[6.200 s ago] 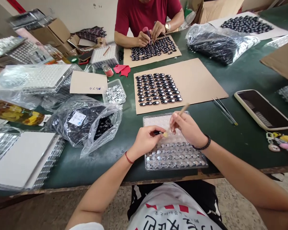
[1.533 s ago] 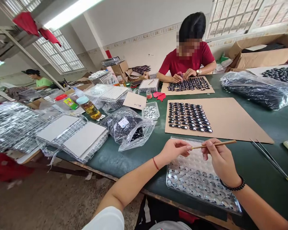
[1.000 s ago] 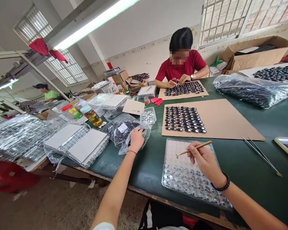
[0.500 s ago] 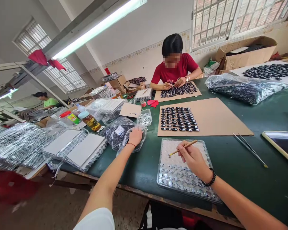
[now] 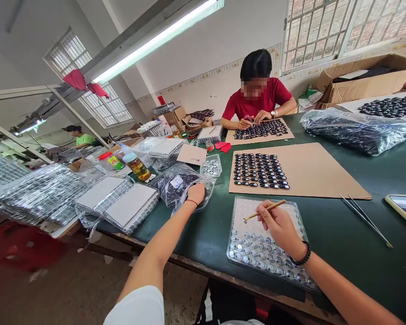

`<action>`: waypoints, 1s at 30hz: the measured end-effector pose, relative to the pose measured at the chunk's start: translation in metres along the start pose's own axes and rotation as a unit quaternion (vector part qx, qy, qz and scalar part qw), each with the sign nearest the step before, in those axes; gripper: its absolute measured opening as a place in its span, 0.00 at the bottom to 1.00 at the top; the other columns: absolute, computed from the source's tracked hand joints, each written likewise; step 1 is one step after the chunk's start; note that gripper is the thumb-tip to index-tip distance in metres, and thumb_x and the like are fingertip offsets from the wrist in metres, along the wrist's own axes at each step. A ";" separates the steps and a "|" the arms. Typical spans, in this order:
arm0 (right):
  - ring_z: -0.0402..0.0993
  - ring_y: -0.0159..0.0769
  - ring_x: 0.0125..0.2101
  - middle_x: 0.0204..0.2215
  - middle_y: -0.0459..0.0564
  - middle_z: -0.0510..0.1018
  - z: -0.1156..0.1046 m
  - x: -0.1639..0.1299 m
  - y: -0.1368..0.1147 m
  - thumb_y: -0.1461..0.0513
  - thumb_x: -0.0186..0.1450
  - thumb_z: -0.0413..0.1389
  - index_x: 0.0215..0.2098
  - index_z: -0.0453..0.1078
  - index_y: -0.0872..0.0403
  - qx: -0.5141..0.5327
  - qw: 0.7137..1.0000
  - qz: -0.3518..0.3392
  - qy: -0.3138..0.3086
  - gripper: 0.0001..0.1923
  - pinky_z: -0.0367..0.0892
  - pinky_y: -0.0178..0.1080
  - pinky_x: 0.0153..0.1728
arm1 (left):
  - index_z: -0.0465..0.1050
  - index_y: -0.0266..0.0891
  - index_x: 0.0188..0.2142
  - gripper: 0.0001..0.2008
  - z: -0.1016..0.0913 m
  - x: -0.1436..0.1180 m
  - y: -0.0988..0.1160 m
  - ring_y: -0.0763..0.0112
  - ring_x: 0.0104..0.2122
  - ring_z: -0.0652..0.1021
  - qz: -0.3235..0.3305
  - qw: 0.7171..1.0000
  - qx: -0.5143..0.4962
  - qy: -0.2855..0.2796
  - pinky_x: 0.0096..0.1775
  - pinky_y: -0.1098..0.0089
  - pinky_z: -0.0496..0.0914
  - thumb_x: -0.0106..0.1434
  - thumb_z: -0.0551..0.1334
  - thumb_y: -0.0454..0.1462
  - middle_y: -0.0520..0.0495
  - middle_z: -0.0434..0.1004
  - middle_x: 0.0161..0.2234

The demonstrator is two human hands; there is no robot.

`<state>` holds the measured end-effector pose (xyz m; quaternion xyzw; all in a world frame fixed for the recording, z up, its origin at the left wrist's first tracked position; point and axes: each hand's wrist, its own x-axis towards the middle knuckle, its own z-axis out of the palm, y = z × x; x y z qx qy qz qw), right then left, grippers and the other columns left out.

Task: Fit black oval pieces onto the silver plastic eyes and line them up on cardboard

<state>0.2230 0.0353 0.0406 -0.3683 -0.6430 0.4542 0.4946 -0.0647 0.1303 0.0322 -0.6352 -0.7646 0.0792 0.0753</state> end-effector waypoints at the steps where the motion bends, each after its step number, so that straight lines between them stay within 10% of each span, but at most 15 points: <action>1: 0.59 0.29 0.17 0.21 0.46 0.65 0.000 0.000 0.000 0.52 0.65 0.44 0.28 0.61 0.56 -0.003 1.000 -0.002 -0.001 0.17 0.55 0.32 0.17 | 0.62 0.34 0.48 0.19 0.000 0.001 -0.001 0.67 0.37 0.73 -0.001 1.000 -0.001 -0.002 0.39 0.60 0.67 0.62 0.50 0.43 0.43 0.71 0.39; 30: 0.59 0.28 0.17 0.19 0.45 0.64 0.001 0.005 -0.004 0.54 0.65 0.45 0.26 0.60 0.55 -0.037 0.999 -0.025 0.022 0.15 0.55 0.30 0.16 | 0.62 0.36 0.42 0.20 0.001 -0.026 0.006 0.60 0.38 0.74 0.088 0.992 -0.083 0.019 0.36 0.66 0.64 0.64 0.40 0.45 0.39 0.72 0.37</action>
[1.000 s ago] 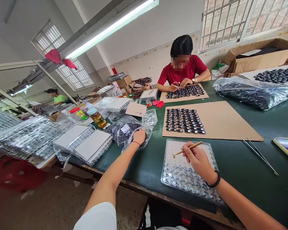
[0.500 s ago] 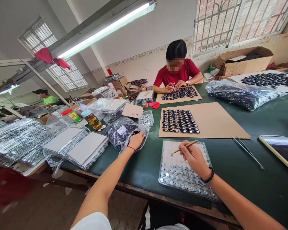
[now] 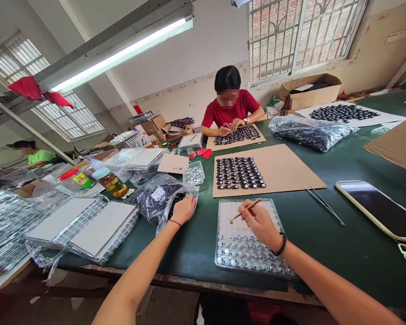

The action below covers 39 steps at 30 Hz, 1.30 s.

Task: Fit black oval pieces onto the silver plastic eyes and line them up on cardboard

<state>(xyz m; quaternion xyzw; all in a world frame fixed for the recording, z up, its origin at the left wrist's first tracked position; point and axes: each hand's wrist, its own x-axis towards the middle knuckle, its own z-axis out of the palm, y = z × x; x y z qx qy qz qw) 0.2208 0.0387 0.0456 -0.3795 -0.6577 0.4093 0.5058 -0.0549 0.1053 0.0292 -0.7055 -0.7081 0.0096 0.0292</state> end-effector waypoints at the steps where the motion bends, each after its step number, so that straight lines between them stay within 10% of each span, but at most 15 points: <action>1: 0.58 0.28 0.17 0.19 0.45 0.64 0.000 0.000 -0.001 0.55 0.65 0.45 0.26 0.60 0.55 -0.001 1.000 -0.001 0.000 0.15 0.54 0.30 0.15 | 0.63 0.36 0.42 0.20 0.000 0.000 0.000 0.59 0.39 0.74 -0.004 1.000 -0.010 -0.002 0.36 0.66 0.63 0.63 0.42 0.46 0.39 0.72 0.37; 9: 0.59 0.28 0.17 0.20 0.46 0.64 -0.004 0.004 0.000 0.54 0.65 0.44 0.26 0.61 0.56 0.023 0.999 -0.005 0.021 0.16 0.55 0.30 0.16 | 0.68 0.38 0.32 0.09 -0.014 0.000 0.006 0.62 0.37 0.73 -0.037 0.977 -0.207 0.026 0.37 0.68 0.63 0.58 0.54 0.41 0.44 0.73 0.33; 16: 0.58 0.27 0.16 0.19 0.45 0.64 -0.013 0.009 -0.002 0.53 0.65 0.45 0.27 0.61 0.56 0.048 0.997 0.005 0.053 0.16 0.55 0.30 0.16 | 0.63 0.38 0.30 0.20 -0.038 -0.019 0.033 0.80 0.11 0.54 -0.075 0.864 -0.498 0.033 0.16 0.76 0.52 0.60 0.44 0.50 0.59 0.52 0.15; 18: 0.58 0.27 0.16 0.19 0.44 0.64 -0.017 0.011 -0.002 0.53 0.65 0.45 0.28 0.62 0.56 0.055 0.996 0.008 0.065 0.16 0.54 0.30 0.16 | 0.61 0.38 0.29 0.18 -0.047 -0.022 0.055 0.82 0.11 0.50 -0.082 0.792 -0.604 0.002 0.14 0.78 0.50 0.61 0.45 0.49 0.60 0.47 0.16; 21: 0.59 0.27 0.15 0.19 0.44 0.65 -0.024 0.015 -0.001 0.53 0.64 0.47 0.29 0.63 0.56 0.070 0.993 0.010 0.097 0.15 0.55 0.30 0.15 | 0.60 0.35 0.24 0.12 -0.060 -0.019 0.091 0.85 0.11 0.50 -0.161 0.395 -0.899 -0.098 0.13 0.81 0.46 0.63 0.49 0.37 0.59 0.46 0.16; 23: 0.59 0.26 0.15 0.19 0.44 0.65 -0.028 0.018 0.000 0.53 0.64 0.48 0.29 0.63 0.56 0.084 0.989 0.010 0.125 0.15 0.56 0.30 0.16 | 0.59 0.35 0.22 0.14 -0.068 -0.016 0.105 0.85 0.12 0.53 -0.180 0.322 -0.924 -0.101 0.13 0.82 0.49 0.64 0.45 0.32 0.57 0.50 0.16; 29: 0.59 0.25 0.15 0.18 0.44 0.65 -0.034 0.022 0.002 0.54 0.64 0.49 0.28 0.63 0.56 0.139 0.976 0.026 0.166 0.14 0.56 0.29 0.15 | 0.55 0.38 0.20 0.19 -0.087 -0.010 0.096 0.83 0.14 0.60 -0.192 0.264 -0.945 0.003 0.17 0.82 0.60 0.66 0.38 0.35 0.56 0.52 0.17; 33: 0.58 0.25 0.15 0.17 0.43 0.64 -0.033 0.024 0.006 0.54 0.63 0.49 0.28 0.64 0.56 0.141 0.976 0.032 0.163 0.14 0.56 0.29 0.15 | 0.60 0.37 0.26 0.11 -0.073 -0.014 0.115 0.85 0.13 0.57 -0.201 0.229 -0.948 -0.091 0.14 0.83 0.53 0.64 0.48 0.36 0.57 0.54 0.17; 39: 0.58 0.25 0.15 0.17 0.43 0.65 -0.034 0.025 0.005 0.53 0.63 0.50 0.28 0.64 0.57 0.139 0.975 0.052 0.162 0.15 0.55 0.29 0.15 | 0.61 0.36 0.27 0.08 -0.046 -0.020 0.128 0.85 0.12 0.54 -0.158 0.321 -0.904 -0.236 0.12 0.82 0.47 0.61 0.52 0.37 0.56 0.56 0.17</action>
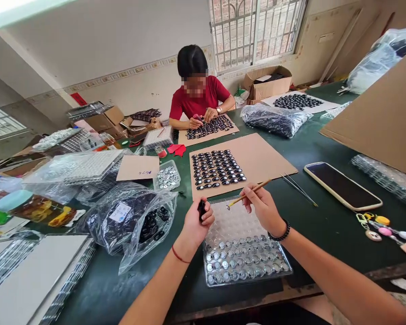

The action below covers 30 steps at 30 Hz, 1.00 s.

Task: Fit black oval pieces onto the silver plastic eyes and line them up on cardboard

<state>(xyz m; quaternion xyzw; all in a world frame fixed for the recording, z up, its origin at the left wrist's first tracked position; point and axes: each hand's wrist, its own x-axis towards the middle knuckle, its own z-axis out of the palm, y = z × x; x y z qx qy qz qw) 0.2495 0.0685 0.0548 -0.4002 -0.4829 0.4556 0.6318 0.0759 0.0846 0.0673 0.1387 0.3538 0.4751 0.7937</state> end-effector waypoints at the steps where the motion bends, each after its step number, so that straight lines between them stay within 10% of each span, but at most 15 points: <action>1: 0.58 0.25 0.15 0.17 0.44 0.65 0.000 0.000 -0.001 0.53 0.63 0.50 0.28 0.64 0.57 0.003 1.000 0.001 0.002 0.15 0.55 0.30 0.15 | 0.62 0.35 0.28 0.08 -0.003 -0.001 -0.001 0.85 0.12 0.54 -0.013 1.000 0.020 -0.007 0.12 0.82 0.46 0.61 0.52 0.37 0.56 0.57 0.18; 22: 0.57 0.23 0.14 0.18 0.40 0.62 0.007 -0.009 -0.006 0.58 0.62 0.53 0.33 0.63 0.56 -0.032 0.999 0.006 -0.020 0.08 0.54 0.28 0.13 | 0.62 0.37 0.30 0.14 -0.014 -0.012 -0.014 0.87 0.12 0.50 -0.031 0.965 0.258 -0.036 0.16 0.80 0.43 0.52 0.61 0.45 0.59 0.58 0.16; 30: 0.63 0.28 0.19 0.25 0.47 0.67 0.006 -0.020 -0.005 0.59 0.67 0.44 0.35 0.65 0.55 -0.112 0.988 -0.101 -0.038 0.11 0.60 0.32 0.20 | 0.72 0.36 0.28 0.10 -0.012 -0.014 -0.015 0.75 0.22 0.70 0.145 0.816 0.558 -0.032 0.27 0.74 0.63 0.52 0.61 0.42 0.51 0.71 0.22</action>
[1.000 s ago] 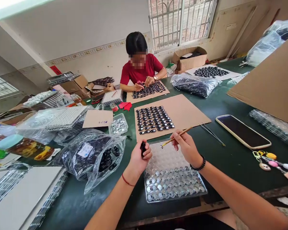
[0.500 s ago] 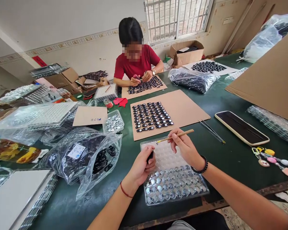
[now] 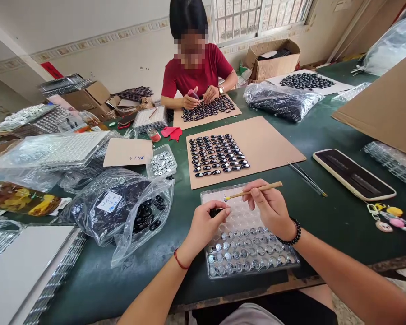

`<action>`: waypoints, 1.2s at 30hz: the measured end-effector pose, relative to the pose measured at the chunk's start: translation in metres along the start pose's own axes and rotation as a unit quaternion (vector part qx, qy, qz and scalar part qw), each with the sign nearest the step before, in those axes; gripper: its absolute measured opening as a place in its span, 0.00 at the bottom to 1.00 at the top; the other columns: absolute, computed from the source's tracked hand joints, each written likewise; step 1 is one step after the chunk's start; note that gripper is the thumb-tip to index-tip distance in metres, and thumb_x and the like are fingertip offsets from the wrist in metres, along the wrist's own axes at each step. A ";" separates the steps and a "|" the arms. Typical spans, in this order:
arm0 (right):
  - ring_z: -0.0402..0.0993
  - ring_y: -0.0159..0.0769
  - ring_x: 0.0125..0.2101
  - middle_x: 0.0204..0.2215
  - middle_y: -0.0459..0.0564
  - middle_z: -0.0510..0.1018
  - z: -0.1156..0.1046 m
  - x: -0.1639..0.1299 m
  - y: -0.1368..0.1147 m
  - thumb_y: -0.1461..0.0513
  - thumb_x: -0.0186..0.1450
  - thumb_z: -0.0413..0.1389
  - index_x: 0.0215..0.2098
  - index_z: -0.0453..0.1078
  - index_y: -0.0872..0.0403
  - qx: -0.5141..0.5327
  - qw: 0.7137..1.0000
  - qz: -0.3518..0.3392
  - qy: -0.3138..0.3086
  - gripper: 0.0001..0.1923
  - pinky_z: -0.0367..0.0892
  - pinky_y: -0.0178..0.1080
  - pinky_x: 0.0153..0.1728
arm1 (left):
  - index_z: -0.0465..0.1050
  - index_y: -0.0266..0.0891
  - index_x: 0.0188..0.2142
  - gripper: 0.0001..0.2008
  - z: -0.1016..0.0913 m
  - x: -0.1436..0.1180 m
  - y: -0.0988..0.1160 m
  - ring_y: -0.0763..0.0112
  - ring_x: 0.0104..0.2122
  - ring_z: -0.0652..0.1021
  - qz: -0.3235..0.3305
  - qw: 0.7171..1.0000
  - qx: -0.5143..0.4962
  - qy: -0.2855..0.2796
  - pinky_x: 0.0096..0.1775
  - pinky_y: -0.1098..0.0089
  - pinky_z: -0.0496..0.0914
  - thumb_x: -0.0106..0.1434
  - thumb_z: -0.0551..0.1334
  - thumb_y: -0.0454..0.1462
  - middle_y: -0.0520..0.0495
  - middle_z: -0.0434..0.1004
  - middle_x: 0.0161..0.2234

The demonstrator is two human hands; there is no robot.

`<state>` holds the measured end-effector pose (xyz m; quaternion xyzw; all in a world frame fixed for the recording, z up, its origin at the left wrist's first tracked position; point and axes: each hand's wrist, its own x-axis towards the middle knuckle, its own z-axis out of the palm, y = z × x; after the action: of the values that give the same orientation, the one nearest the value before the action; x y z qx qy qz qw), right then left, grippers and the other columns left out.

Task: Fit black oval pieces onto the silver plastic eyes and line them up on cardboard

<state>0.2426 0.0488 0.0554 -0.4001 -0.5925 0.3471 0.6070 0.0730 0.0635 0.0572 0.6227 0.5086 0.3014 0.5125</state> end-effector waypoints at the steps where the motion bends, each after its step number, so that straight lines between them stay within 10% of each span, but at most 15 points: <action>1: 0.64 0.29 0.21 0.25 0.47 0.68 0.000 -0.002 0.001 0.59 0.67 0.44 0.35 0.65 0.55 -0.025 1.000 -0.014 -0.012 0.11 0.61 0.32 0.21 | 0.72 0.37 0.28 0.10 0.000 0.001 -0.001 0.74 0.23 0.71 0.011 1.000 0.024 0.004 0.28 0.74 0.63 0.51 0.62 0.42 0.50 0.73 0.23; 13: 0.68 0.30 0.23 0.23 0.47 0.71 0.002 -0.006 -0.004 0.61 0.66 0.45 0.31 0.65 0.53 -0.209 0.966 -0.122 -0.088 0.09 0.62 0.32 0.25 | 0.75 0.41 0.35 0.12 -0.002 0.006 -0.011 0.65 0.34 0.75 0.046 0.994 0.097 0.021 0.38 0.68 0.66 0.49 0.64 0.41 0.48 0.78 0.34; 36: 0.68 0.33 0.26 0.25 0.49 0.72 0.005 -0.011 -0.003 0.65 0.65 0.46 0.34 0.63 0.53 -0.229 0.947 -0.186 -0.130 0.06 0.62 0.35 0.27 | 0.76 0.41 0.34 0.11 -0.002 0.003 -0.006 0.66 0.31 0.74 0.045 0.995 0.089 0.024 0.34 0.70 0.66 0.50 0.63 0.40 0.48 0.78 0.34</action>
<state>0.2364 0.0379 0.0529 -0.3625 -0.7936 0.1320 0.4705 0.0701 0.0670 0.0518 0.6807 0.5172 0.2923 0.4287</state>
